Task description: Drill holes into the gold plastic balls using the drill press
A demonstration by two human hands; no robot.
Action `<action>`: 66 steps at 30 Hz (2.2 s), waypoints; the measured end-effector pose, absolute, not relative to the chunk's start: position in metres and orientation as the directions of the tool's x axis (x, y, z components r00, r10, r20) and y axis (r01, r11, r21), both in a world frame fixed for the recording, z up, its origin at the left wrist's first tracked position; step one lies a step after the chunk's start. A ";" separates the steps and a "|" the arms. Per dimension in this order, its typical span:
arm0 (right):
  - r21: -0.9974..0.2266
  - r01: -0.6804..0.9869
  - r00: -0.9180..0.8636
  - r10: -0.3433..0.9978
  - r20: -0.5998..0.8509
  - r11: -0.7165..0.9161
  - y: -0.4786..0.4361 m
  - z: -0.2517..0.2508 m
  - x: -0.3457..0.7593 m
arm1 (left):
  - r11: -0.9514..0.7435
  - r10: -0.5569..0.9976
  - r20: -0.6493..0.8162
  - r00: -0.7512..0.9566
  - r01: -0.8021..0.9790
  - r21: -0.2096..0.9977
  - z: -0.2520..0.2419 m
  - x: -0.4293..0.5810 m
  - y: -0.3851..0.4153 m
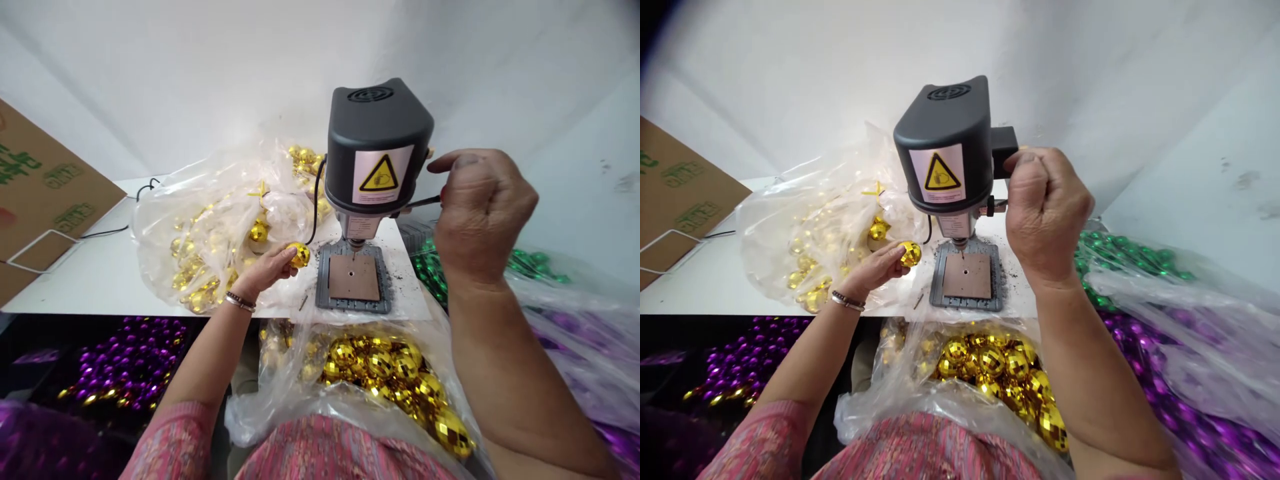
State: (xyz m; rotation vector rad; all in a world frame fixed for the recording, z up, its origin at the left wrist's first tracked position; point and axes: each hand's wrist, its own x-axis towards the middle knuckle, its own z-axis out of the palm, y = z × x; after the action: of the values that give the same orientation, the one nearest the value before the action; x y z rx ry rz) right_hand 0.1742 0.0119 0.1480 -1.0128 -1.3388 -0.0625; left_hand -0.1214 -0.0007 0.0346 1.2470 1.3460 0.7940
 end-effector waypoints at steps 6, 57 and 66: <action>-0.581 0.558 0.281 0.523 0.804 0.593 0.010 0.146 0.176 | 0.397 0.895 -0.372 0.245 -0.060 0.916 0.022 -0.066 -0.012; -0.219 0.744 0.000 0.328 0.945 0.631 -0.019 0.079 0.190 | -0.111 0.979 0.009 0.203 0.497 0.861 -0.012 -0.003 0.004; -0.225 0.688 0.032 0.280 0.959 0.690 -0.017 0.051 0.187 | -0.087 0.983 -0.018 0.183 0.551 0.830 -0.004 -0.003 0.001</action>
State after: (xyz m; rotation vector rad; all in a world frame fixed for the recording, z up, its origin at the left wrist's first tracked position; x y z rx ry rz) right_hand 0.1872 -0.0166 0.0506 -0.8228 -1.5528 -0.3762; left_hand -0.0026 0.0008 -0.0042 1.7372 1.4578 0.7565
